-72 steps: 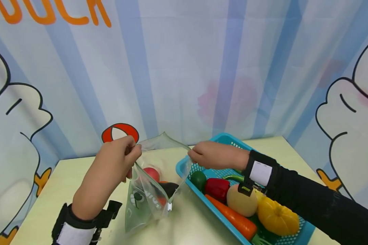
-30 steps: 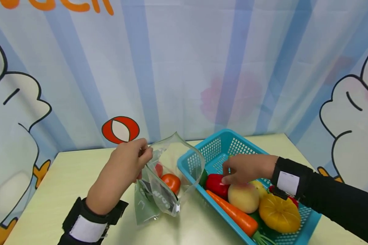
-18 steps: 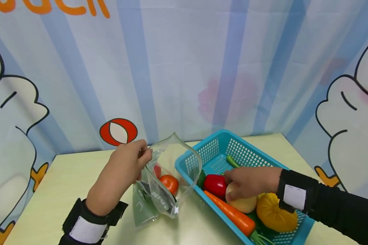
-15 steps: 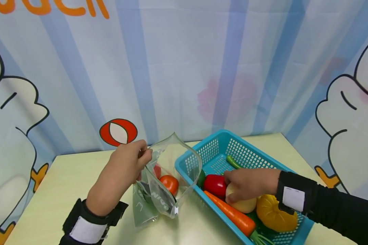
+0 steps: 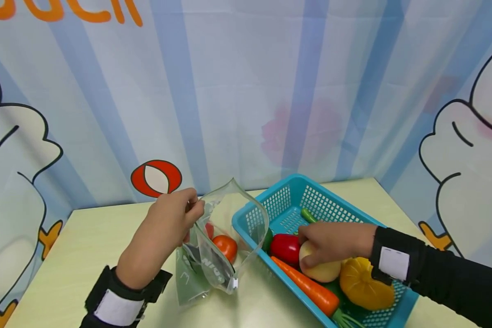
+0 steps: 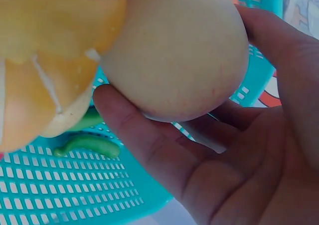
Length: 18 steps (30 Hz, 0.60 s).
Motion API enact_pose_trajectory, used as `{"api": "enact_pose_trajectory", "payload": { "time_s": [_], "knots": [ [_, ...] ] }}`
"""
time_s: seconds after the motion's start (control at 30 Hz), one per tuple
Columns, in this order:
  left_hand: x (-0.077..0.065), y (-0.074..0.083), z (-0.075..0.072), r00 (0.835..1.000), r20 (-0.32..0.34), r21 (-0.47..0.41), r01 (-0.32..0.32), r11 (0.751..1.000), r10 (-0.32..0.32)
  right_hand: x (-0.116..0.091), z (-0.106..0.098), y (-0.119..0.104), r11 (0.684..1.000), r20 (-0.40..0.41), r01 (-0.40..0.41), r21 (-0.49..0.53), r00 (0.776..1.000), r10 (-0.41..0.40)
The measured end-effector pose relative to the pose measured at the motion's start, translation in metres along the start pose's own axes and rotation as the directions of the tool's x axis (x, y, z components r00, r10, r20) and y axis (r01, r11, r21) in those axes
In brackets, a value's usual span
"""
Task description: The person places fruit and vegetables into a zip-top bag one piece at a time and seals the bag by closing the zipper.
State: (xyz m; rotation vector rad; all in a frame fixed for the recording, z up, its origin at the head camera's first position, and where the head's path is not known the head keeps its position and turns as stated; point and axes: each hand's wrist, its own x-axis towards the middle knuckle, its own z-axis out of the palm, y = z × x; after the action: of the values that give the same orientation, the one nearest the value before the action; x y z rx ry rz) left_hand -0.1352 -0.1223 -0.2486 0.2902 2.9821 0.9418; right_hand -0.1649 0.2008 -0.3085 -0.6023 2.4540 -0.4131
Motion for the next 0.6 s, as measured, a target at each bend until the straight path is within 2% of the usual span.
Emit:
{"api": "enact_pose_trajectory", "payload": {
  "time_s": [0.3, 0.6],
  "knots": [
    [0.000, 0.000, 0.000, 1.000, 0.000, 0.009, -0.006, 1.000, 0.006, -0.003, -0.011, -0.005, 0.998, -0.057, 0.059, -0.038, 0.996, -0.061],
    [0.001, -0.001, 0.001, 1.000, -0.002, 0.014, -0.003, 1.000, 0.003, -0.010, -0.040, -0.029, 0.986, -0.148, 0.150, -0.072, 0.976, -0.160]
  ]
}}
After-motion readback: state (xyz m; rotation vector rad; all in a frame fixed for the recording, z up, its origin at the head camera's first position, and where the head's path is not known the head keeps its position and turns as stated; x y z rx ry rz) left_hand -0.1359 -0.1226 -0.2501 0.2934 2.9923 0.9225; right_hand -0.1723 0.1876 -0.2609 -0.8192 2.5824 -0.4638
